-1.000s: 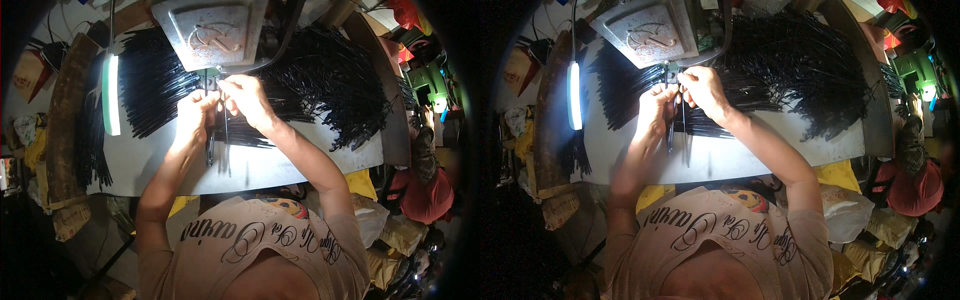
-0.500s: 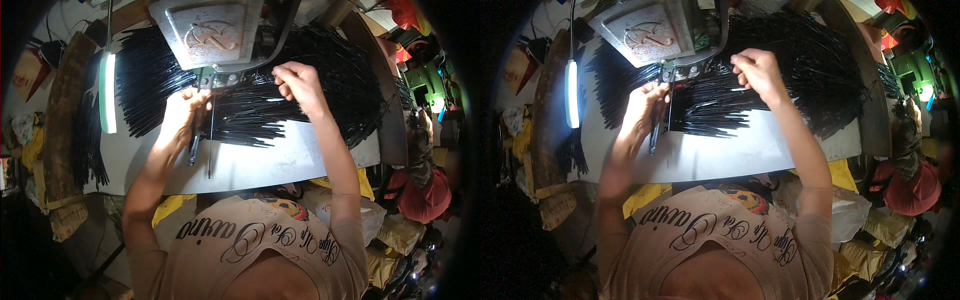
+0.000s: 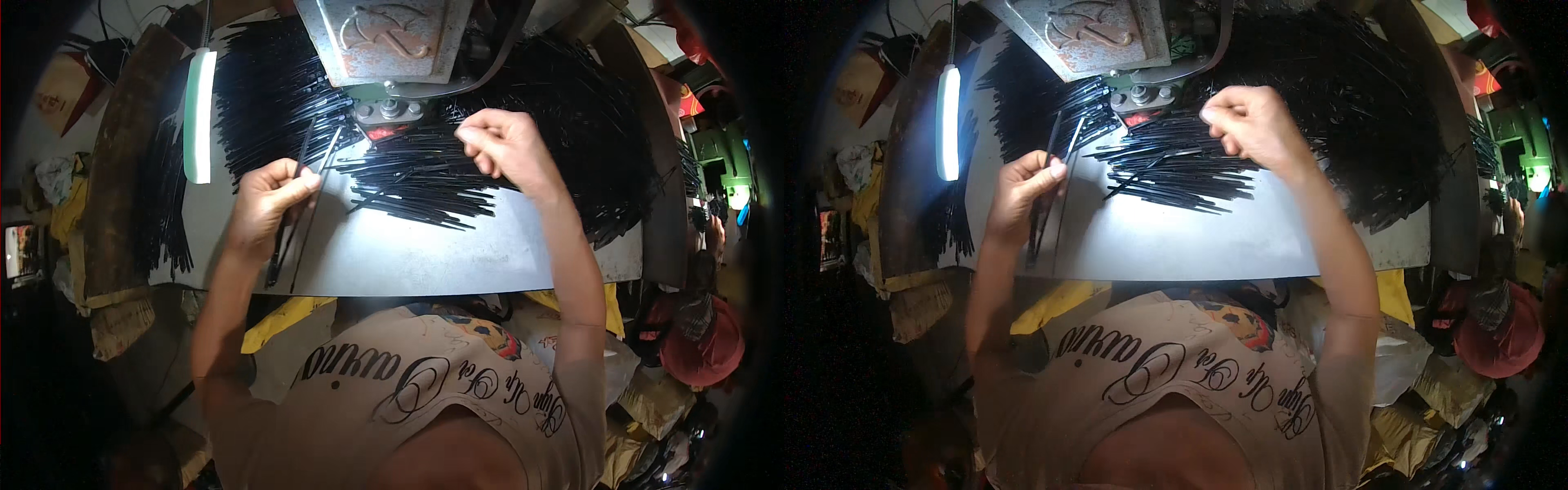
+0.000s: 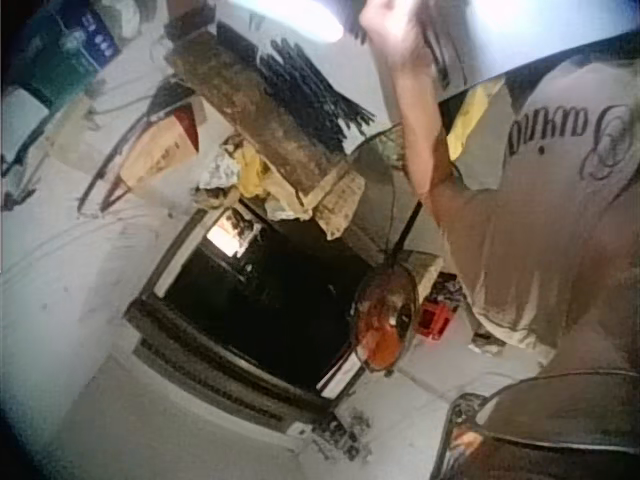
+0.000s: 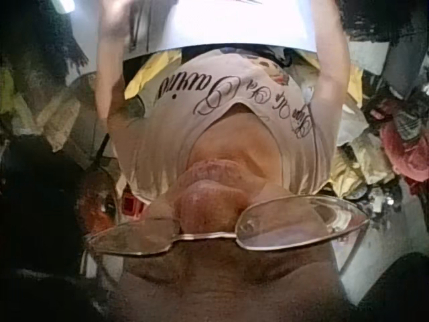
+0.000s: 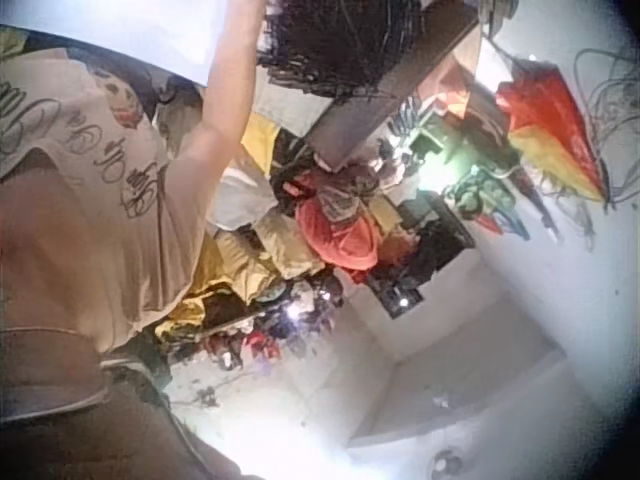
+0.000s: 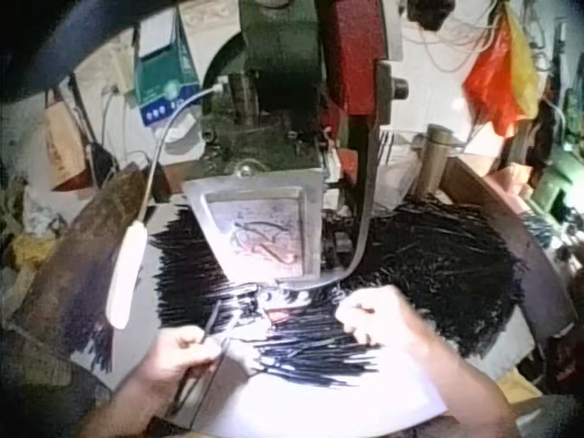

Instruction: The person attaches small fittings onto thin rods using a bench press by hand, trims parts of the rods with pliers, and sorts the rods on the workbench.

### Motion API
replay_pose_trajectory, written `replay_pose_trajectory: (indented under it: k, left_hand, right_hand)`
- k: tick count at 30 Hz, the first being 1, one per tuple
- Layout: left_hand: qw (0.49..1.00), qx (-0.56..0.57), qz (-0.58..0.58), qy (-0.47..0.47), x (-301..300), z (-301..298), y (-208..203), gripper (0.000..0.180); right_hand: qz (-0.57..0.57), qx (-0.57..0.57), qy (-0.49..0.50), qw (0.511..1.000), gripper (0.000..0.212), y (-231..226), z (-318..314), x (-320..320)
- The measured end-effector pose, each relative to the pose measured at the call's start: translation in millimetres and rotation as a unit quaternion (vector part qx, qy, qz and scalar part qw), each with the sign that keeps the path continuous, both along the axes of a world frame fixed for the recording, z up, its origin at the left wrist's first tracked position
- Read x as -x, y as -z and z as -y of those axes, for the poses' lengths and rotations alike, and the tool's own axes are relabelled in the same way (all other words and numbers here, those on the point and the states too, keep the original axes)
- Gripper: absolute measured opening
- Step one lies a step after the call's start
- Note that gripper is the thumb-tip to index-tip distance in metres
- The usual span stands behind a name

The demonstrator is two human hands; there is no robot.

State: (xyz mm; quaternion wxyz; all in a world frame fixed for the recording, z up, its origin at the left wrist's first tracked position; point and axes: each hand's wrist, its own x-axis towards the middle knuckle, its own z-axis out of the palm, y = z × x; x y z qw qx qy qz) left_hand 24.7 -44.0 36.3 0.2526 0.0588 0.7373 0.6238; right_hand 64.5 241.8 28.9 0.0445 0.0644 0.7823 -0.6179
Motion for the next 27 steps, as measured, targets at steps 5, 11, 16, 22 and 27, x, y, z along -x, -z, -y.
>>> replay_pose_trajectory:
  k: [5, 11, 16, 22, 27]
  left_hand:
    - [0.998, -0.049, 0.010, 0.024, -7.1, -8.6, 2.5, 0.012]
    - [0.998, -0.060, 0.021, 0.030, -9.8, -20.8, 0.5, 0.014]
    - [0.996, -0.072, 0.047, 0.039, -9.3, -22.7, 4.1, 0.012]
    - [0.997, -0.071, 0.024, 0.034, -11.2, -24.5, 4.4, 0.010]
    - [0.862, 0.170, -0.477, 0.004, -23.1, -30.9, 8.5, 0.012]
  right_hand:
    - [0.006, 0.049, -0.068, 0.996, 0.013, -5.4, 33.3, -0.8]
    - [0.016, 0.134, -0.099, 0.986, 0.016, 1.8, 54.1, 1.6]
    - [-0.006, 0.187, -0.119, 0.975, 0.014, 6.9, 70.9, 7.4]
    - [0.007, 0.270, -0.107, 0.957, 0.012, 13.1, 75.0, 8.4]
    - [-0.003, 0.315, -0.104, 0.943, 0.014, 14.1, 77.1, 6.7]
